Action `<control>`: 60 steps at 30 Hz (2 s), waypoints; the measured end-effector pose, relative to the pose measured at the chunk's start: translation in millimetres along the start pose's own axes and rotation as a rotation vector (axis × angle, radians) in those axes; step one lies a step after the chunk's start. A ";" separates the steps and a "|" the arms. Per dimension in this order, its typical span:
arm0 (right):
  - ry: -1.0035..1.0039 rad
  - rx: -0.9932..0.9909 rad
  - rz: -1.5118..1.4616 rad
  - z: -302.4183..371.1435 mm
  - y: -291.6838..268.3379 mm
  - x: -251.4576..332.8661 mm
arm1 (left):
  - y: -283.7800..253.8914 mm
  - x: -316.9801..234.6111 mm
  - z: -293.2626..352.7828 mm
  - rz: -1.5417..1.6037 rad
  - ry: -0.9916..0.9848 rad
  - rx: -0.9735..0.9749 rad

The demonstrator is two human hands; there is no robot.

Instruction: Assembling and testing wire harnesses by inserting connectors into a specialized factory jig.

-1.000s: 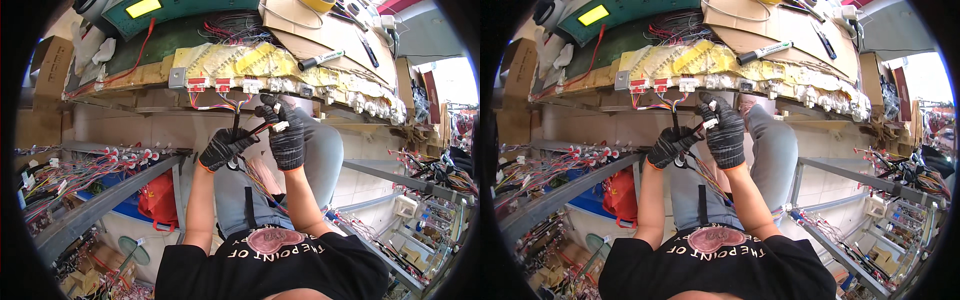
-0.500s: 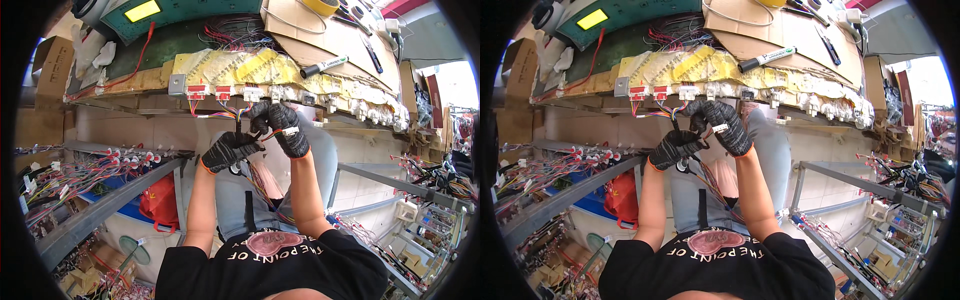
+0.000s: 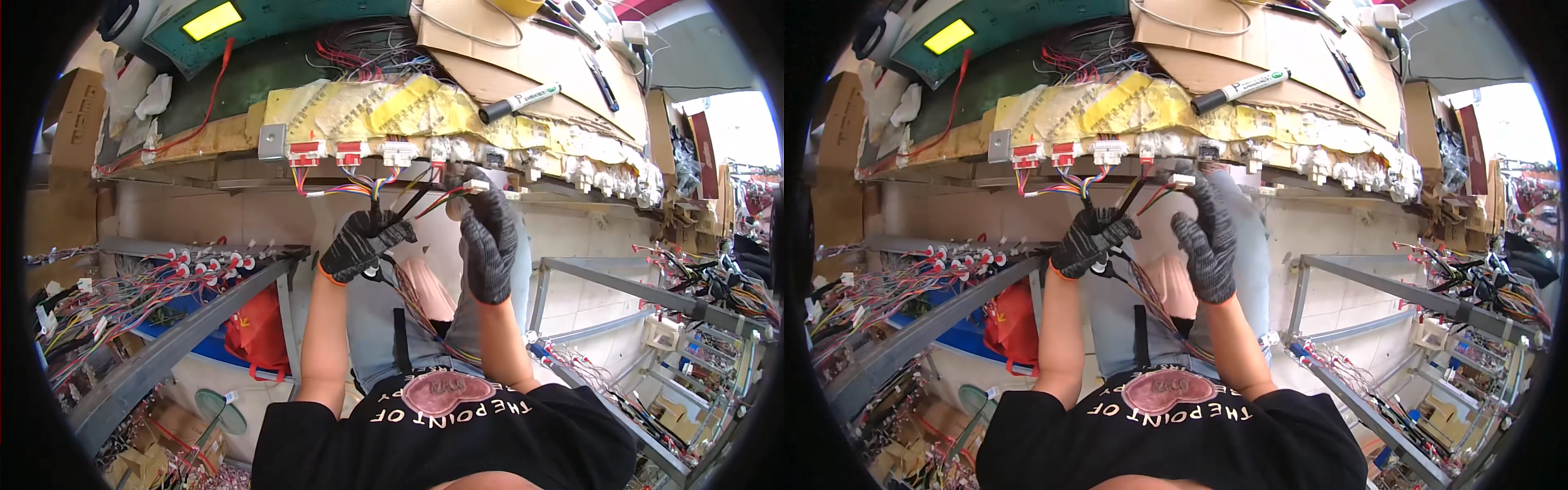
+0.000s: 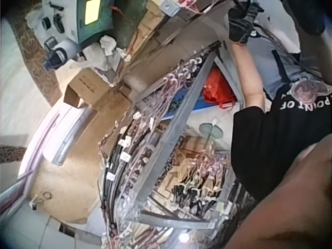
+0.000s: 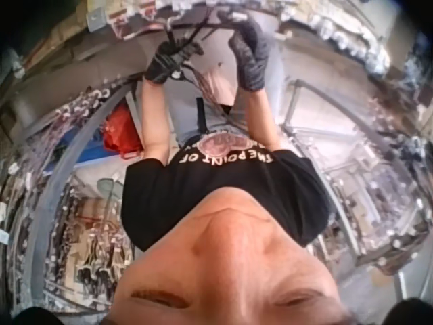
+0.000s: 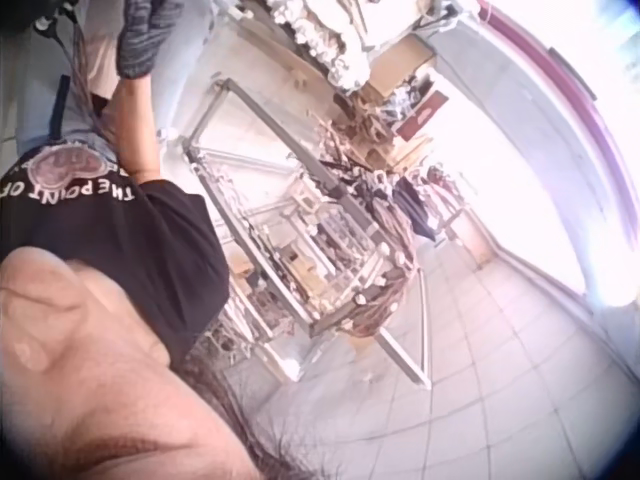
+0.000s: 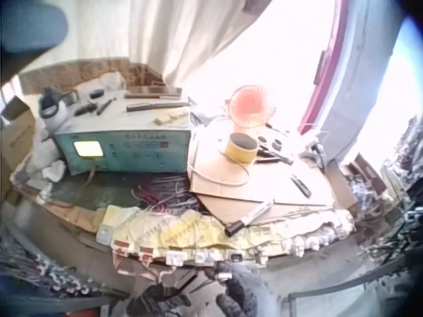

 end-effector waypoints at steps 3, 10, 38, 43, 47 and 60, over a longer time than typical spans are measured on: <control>0.074 0.033 -0.150 -2.4 11.7 13.2 | 9.7 0.7 -3.2 -0.043 -0.007 0.013; 0.220 0.059 0.014 -20.1 -10.6 -15.3 | 13.5 8.4 71.3 -0.425 0.525 -1.164; 0.345 0.229 -0.113 -31.1 -11.9 -10.4 | 229.1 155.1 69.2 -0.856 0.212 0.716; 0.347 0.246 -0.123 -32.3 -10.7 -11.0 | 132.7 54.0 67.7 -0.693 0.240 0.522; 0.322 0.203 -0.193 -30.0 -11.5 -19.3 | 94.0 41.0 71.0 -0.179 -0.196 0.566; 0.371 0.242 -0.057 -34.0 -11.5 -10.0 | 112.4 45.6 71.7 -0.786 0.607 -0.024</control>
Point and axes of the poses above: each hand's wrist, its own z-axis away from the middle knuckle, its own y-axis out of the palm, x = y × z, the point moved 7 cm from there along -z, towards the middle knuckle, and after that the axes turned 9 degrees about -y, right-handed, at the moved point
